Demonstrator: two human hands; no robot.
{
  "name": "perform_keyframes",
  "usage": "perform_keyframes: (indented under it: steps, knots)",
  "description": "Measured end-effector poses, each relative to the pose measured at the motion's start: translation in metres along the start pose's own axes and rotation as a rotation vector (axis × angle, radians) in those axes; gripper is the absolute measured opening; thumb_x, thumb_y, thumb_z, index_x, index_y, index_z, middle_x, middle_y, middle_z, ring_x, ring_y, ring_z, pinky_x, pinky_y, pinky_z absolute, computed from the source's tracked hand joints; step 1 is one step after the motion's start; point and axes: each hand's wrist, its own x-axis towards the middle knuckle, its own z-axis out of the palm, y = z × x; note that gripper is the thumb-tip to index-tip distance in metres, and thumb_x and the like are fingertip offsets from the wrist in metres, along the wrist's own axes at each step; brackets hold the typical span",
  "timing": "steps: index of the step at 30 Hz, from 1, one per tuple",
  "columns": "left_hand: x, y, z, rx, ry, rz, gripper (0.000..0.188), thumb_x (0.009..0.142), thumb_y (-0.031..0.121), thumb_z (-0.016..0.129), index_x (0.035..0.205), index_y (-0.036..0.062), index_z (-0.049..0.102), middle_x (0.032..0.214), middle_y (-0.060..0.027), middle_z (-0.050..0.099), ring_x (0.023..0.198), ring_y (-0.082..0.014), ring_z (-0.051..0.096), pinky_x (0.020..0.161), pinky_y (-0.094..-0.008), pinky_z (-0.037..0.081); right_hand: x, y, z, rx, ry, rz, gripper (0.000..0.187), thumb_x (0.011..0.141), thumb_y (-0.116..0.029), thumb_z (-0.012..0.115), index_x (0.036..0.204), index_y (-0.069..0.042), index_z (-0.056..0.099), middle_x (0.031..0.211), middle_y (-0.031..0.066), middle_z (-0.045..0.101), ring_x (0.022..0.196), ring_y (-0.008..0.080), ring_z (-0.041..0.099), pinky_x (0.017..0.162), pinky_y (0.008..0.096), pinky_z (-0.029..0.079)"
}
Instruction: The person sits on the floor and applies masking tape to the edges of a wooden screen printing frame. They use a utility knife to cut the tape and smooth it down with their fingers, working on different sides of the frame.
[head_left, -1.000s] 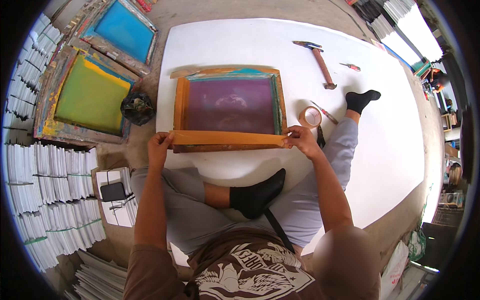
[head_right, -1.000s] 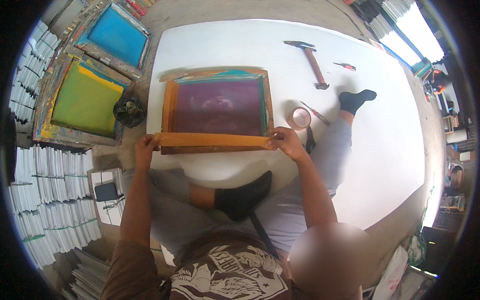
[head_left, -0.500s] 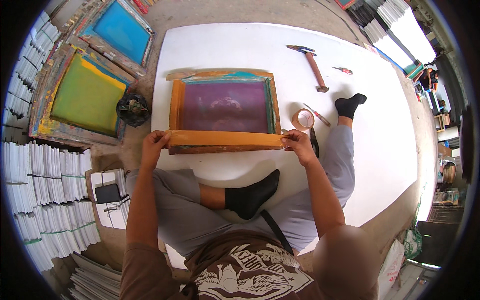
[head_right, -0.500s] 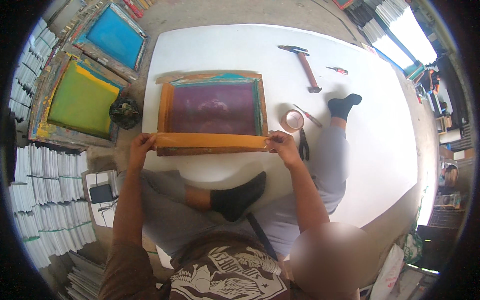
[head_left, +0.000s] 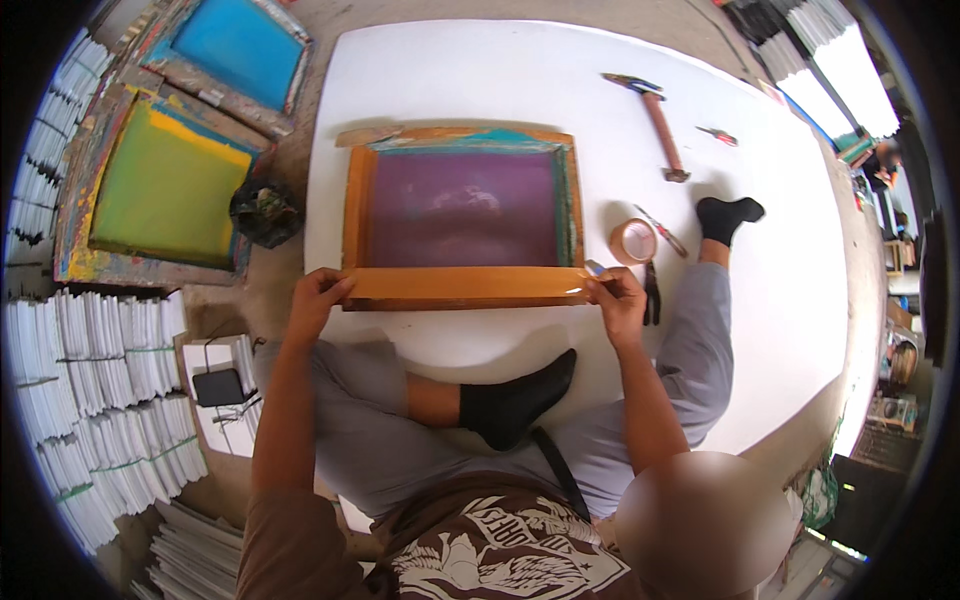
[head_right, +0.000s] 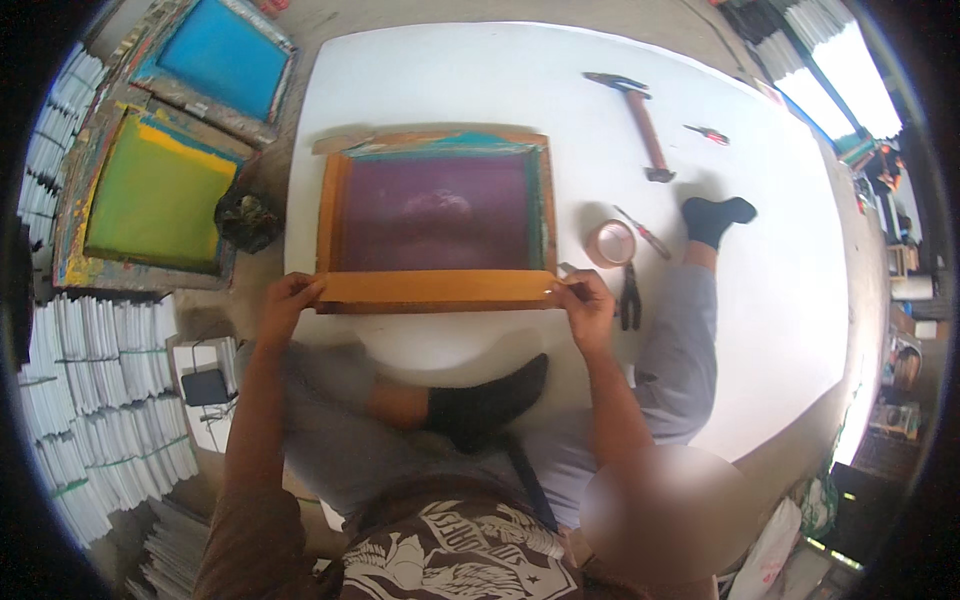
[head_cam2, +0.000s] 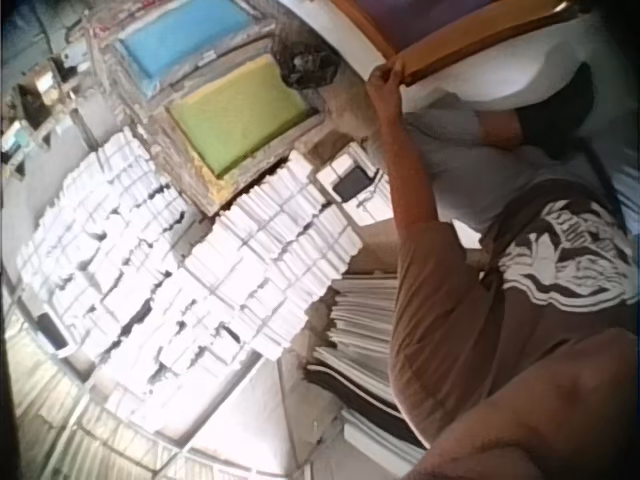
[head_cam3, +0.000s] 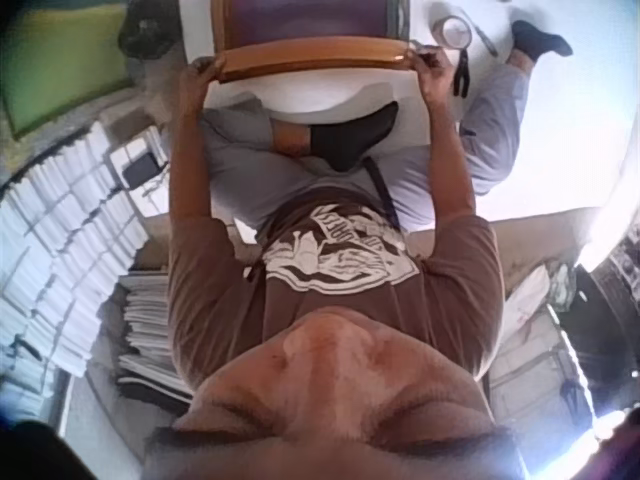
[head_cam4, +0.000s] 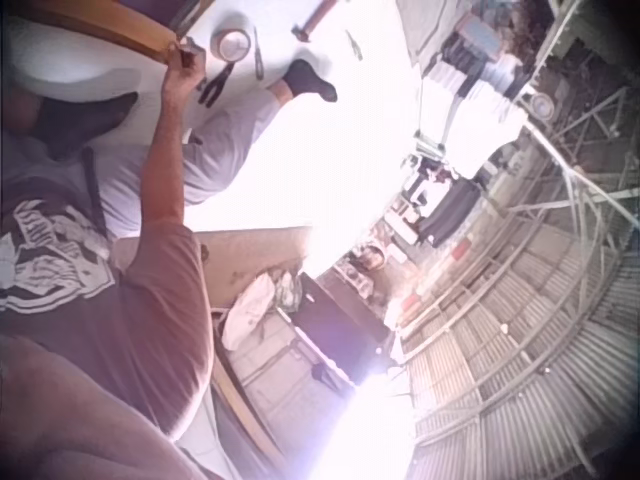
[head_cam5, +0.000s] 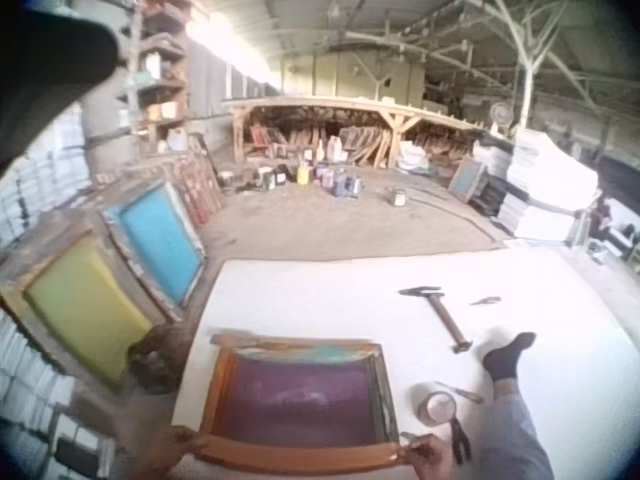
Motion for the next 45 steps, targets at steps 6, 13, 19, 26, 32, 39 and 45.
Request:
perform_keyframes:
  steps: [6, 13, 19, 26, 32, 39, 45]
  knots:
    - [0.007, 0.001, 0.002, -0.074, 0.007, -0.098, 0.024, 0.096, 0.019, 0.081, 0.105, 0.0000, 0.070, 0.089, -0.0032, 0.072, 0.073, -0.0103, 0.066, 0.071, -0.0251, 0.055, -0.001, 0.003, 0.008, -0.085, 0.066, -0.045, 0.052, 0.093, 0.011, 0.072, 0.134, -0.008, 0.045, 0.090, 0.0051, 0.063, 0.076, 0.0123, 0.067, 0.067, 0.0273, 0.059]
    - [0.019, 0.003, 0.007, 0.006, 0.098, -0.130, 0.028, 0.098, 0.021, 0.079, 0.110, -0.0032, 0.071, 0.090, -0.0054, 0.072, 0.074, -0.0124, 0.067, 0.073, -0.0266, 0.055, 0.002, 0.010, 0.007, -0.091, 0.080, -0.104, 0.038, 0.093, 0.010, 0.073, 0.121, -0.006, 0.055, 0.090, 0.0033, 0.066, 0.076, 0.0134, 0.069, 0.067, 0.0286, 0.059]
    - [0.022, 0.004, 0.004, -0.012, 0.076, -0.161, 0.030, 0.099, 0.020, 0.077, 0.113, -0.0060, 0.071, 0.094, -0.0081, 0.072, 0.076, -0.0138, 0.068, 0.075, -0.0285, 0.057, 0.006, 0.022, 0.010, -0.110, 0.029, -0.073, 0.022, 0.093, 0.007, 0.076, 0.110, -0.002, 0.064, 0.093, 0.0052, 0.073, 0.074, 0.0118, 0.070, 0.069, 0.0283, 0.059]
    - [0.020, 0.015, 0.007, -0.023, 0.144, -0.084, 0.025, 0.099, 0.020, 0.077, 0.108, -0.0038, 0.072, 0.095, -0.0068, 0.073, 0.076, -0.0124, 0.068, 0.073, -0.0264, 0.059, 0.011, 0.014, 0.011, -0.054, 0.112, -0.096, 0.040, 0.096, 0.009, 0.071, 0.128, -0.004, 0.051, 0.104, 0.0088, 0.067, 0.084, 0.0172, 0.072, 0.070, 0.0310, 0.062]
    - [0.023, 0.008, 0.000, -0.103, 0.119, -0.096, 0.025, 0.099, 0.020, 0.077, 0.108, -0.0031, 0.071, 0.099, -0.0061, 0.071, 0.080, -0.0128, 0.069, 0.074, -0.0279, 0.060, 0.014, -0.003, 0.012, -0.064, 0.050, -0.165, 0.023, 0.097, 0.007, 0.070, 0.116, -0.001, 0.059, 0.100, 0.0079, 0.070, 0.086, 0.0145, 0.072, 0.071, 0.0290, 0.064]
    - [0.019, 0.009, -0.003, -0.161, 0.115, -0.105, 0.020, 0.101, 0.017, 0.075, 0.108, -0.0003, 0.069, 0.099, -0.0059, 0.071, 0.082, -0.0132, 0.069, 0.075, -0.0273, 0.060, 0.018, 0.014, 0.013, -0.071, 0.011, -0.128, 0.012, 0.099, 0.005, 0.071, 0.111, 0.003, 0.070, 0.102, 0.0074, 0.073, 0.088, 0.0131, 0.072, 0.078, 0.0299, 0.062]
    - [0.017, 0.018, -0.005, -0.169, 0.069, -0.062, 0.017, 0.099, 0.014, 0.076, 0.107, 0.0007, 0.069, 0.095, -0.0065, 0.072, 0.079, -0.0138, 0.070, 0.076, -0.0274, 0.059, 0.016, 0.006, 0.008, -0.141, -0.014, -0.044, 0.015, 0.098, 0.006, 0.071, 0.113, 0.005, 0.073, 0.104, 0.0057, 0.072, 0.092, 0.0115, 0.069, 0.083, 0.0272, 0.059]
